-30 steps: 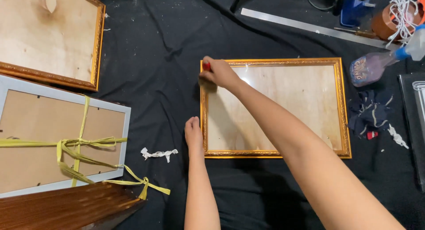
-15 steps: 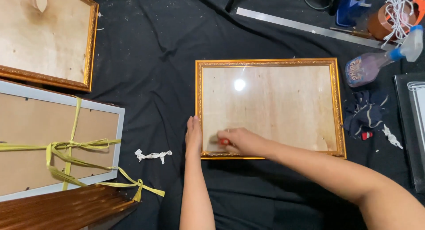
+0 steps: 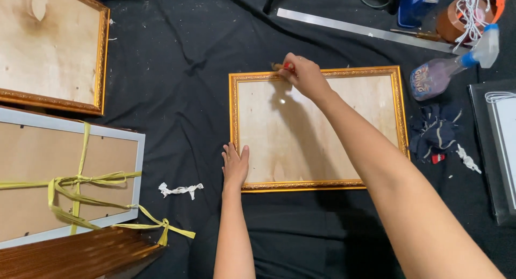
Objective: The person cleans a gold picture frame by brushing its surface, spraying a cleaning solution, and wiping it with a cloth. The frame is placed on a black cloth on the floor.
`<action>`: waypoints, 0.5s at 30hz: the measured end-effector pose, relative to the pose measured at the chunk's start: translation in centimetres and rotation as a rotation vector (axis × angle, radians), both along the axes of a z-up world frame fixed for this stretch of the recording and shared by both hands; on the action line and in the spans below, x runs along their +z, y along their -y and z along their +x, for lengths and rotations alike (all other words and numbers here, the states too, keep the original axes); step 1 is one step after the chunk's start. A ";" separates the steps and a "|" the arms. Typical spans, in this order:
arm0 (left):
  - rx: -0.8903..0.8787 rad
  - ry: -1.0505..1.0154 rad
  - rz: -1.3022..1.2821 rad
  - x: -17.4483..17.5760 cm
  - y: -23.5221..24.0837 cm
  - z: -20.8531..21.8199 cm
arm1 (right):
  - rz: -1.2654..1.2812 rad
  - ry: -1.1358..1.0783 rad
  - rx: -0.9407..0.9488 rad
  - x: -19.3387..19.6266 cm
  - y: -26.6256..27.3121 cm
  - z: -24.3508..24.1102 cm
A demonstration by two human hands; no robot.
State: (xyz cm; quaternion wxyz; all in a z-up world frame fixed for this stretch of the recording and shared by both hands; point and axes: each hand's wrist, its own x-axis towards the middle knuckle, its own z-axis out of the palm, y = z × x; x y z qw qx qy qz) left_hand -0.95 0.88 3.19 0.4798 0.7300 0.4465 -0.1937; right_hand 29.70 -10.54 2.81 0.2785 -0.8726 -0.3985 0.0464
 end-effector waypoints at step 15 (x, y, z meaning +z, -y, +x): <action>-0.008 0.004 0.052 -2.1 -0.3 -0.3 | -0.323 -0.787 0.308 5.9 17.8 -15.2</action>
